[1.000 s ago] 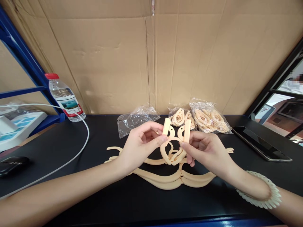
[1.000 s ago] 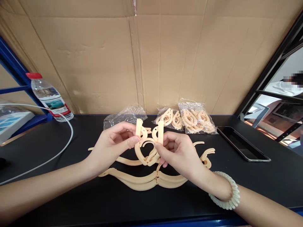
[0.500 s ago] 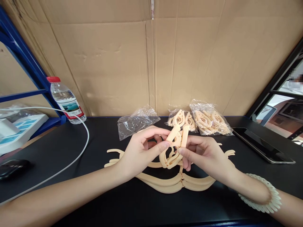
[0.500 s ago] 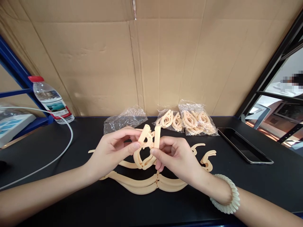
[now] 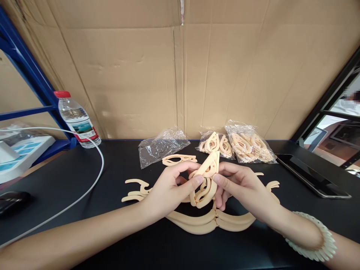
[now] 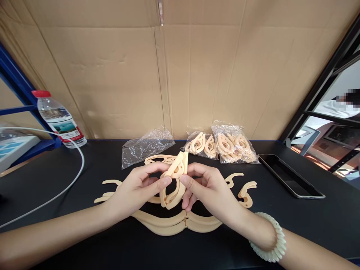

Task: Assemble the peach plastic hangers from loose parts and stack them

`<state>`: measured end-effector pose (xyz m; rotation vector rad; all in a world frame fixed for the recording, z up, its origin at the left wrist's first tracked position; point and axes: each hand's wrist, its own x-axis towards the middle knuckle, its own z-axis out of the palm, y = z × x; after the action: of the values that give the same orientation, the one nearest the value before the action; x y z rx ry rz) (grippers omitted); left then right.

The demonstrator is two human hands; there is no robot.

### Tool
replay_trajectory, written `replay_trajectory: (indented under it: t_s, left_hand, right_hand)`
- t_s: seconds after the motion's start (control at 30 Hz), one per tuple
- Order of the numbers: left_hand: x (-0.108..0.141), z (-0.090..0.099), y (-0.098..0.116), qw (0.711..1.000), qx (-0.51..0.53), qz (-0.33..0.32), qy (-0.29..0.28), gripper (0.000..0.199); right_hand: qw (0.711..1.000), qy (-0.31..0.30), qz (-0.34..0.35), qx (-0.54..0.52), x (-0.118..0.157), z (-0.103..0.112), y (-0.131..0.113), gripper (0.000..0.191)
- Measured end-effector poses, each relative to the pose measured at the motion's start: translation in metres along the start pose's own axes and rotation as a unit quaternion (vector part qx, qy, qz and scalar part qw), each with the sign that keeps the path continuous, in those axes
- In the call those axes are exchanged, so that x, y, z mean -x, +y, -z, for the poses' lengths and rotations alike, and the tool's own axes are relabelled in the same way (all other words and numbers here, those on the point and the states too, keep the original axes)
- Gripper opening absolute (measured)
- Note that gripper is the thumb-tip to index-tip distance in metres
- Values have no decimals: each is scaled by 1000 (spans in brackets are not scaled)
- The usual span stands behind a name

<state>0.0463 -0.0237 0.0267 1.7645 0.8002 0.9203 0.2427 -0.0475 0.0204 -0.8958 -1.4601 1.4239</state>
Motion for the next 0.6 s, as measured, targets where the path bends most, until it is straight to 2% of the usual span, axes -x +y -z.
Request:
replay_trajectory:
  t_s: [0.1, 0.23, 0.33, 0.6]
  left_hand:
    - [0, 0, 0, 1000, 21, 9, -4, 20]
    - [1, 1, 1, 995, 56, 76, -25, 30]
    - [2, 2, 1, 993, 52, 101, -42, 36]
    - [6, 4, -1, 996, 8, 67, -51, 43]
  right_hand:
    - [1000, 1, -8, -9, 0, 1, 0, 34]
    - [999, 20, -14, -26, 1, 4, 2, 36]
    - [999, 20, -13, -44, 1, 6, 4, 36]
    - [999, 42, -12, -27, 1, 6, 3, 35]
